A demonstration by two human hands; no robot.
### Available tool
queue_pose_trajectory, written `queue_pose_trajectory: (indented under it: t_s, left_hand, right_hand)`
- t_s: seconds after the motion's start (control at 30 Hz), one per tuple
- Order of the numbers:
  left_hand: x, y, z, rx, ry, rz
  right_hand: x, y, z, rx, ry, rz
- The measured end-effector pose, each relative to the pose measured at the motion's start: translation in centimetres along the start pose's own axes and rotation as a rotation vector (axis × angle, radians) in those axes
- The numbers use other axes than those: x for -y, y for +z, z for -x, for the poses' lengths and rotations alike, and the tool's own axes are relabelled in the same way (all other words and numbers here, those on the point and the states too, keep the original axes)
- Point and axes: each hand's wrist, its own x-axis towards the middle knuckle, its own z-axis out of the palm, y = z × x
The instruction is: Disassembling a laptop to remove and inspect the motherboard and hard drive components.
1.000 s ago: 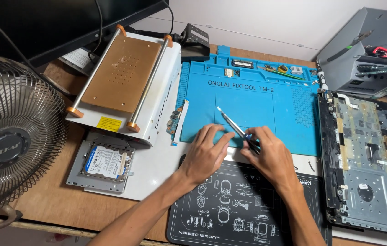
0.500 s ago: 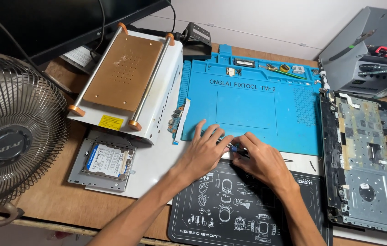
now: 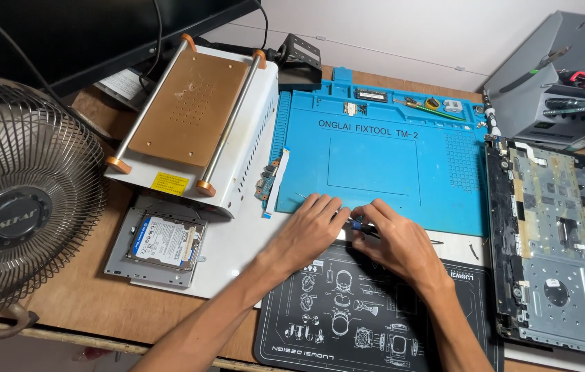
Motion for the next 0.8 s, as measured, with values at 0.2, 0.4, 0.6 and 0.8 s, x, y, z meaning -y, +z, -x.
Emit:
queue_pose_trajectory:
  t_s: [0.2, 0.4, 0.6, 0.8]
  left_hand:
    - [0.1, -0.5, -0.1, -0.009, 0.000, -0.025]
    - [0.4, -1.2, -0.3, -0.009, -0.042, -0.024]
    - [0.3, -1.4, -0.3, 0.023, -0.080, -0.016]
    - [0.5, -1.1, -0.1, 0.049, -0.105, 0.027]
  right_hand:
    - [-0.1, -0.1, 0.0, -0.013, -0.007, 0.018]
    - [-0.3, 0.0, 0.1, -0.053, -0.013, 0.068]
    - [-0.6, 0.4, 0.2, -0.119, -0.033, 0.095]
    - [-1.2, 1.2, 0.0, -0.143, -0.022, 0.124]
